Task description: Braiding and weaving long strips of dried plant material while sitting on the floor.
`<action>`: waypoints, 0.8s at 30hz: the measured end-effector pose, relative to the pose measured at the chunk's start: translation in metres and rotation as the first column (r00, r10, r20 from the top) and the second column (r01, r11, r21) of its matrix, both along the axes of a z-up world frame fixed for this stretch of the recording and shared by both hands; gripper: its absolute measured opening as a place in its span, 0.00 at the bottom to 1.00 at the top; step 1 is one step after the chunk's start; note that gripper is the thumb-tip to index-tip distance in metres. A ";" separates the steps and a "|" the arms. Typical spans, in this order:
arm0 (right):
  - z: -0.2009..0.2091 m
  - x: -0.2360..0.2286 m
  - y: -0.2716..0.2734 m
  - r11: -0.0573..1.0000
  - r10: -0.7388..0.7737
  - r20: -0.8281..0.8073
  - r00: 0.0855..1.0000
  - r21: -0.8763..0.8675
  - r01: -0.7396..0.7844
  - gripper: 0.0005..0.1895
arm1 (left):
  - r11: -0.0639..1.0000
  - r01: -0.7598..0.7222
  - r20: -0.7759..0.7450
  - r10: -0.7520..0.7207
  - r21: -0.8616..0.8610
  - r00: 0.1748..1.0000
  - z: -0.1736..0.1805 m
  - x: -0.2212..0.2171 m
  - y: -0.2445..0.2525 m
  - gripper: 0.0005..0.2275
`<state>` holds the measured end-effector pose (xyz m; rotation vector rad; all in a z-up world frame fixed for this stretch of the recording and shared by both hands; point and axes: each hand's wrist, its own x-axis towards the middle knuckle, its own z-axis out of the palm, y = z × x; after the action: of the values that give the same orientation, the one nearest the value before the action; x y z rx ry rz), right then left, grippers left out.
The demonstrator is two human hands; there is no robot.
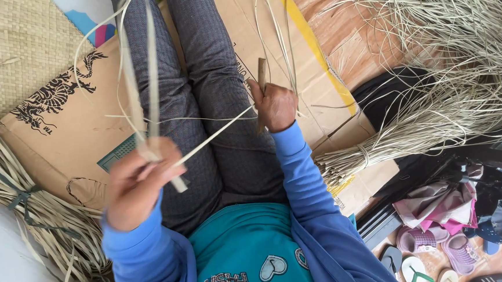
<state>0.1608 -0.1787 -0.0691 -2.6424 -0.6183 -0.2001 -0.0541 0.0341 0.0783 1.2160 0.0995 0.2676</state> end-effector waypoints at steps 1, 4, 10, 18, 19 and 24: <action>-0.011 0.005 -0.004 1.000 -0.020 0.055 0.998 -0.003 0.021 0.31 | 0.983 0.016 0.102 0.003 -0.184 0.995 0.004 -0.012 0.007 0.15; -0.025 0.013 -0.017 0.989 -0.122 0.053 0.991 -0.075 0.126 0.32 | 0.967 -0.156 0.146 0.187 -0.203 0.971 0.013 -0.046 0.049 0.06; -0.010 0.012 -0.021 0.991 -0.135 -0.036 0.990 0.003 0.135 0.32 | 0.255 -0.574 0.322 0.624 0.778 0.713 0.000 -0.022 0.070 0.09; 0.015 -0.011 -0.004 0.999 -0.042 -0.123 0.992 0.004 0.043 0.33 | 0.251 -0.528 0.319 0.567 0.812 0.760 -0.040 0.033 0.015 0.05; 0.014 -0.014 -0.002 0.998 -0.034 -0.120 0.992 -0.062 0.027 0.36 | 0.296 -0.482 0.288 0.513 0.825 0.809 -0.049 0.047 -0.001 0.06; 0.045 -0.035 0.013 0.993 0.115 -0.137 0.984 0.010 -0.115 0.34 | 0.167 -0.263 0.193 0.348 0.950 0.917 -0.074 0.070 -0.063 0.03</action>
<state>0.1258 -0.1652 -0.0242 -2.5822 -0.7211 0.0150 0.0162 -0.0292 0.0040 2.5332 0.2747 0.7295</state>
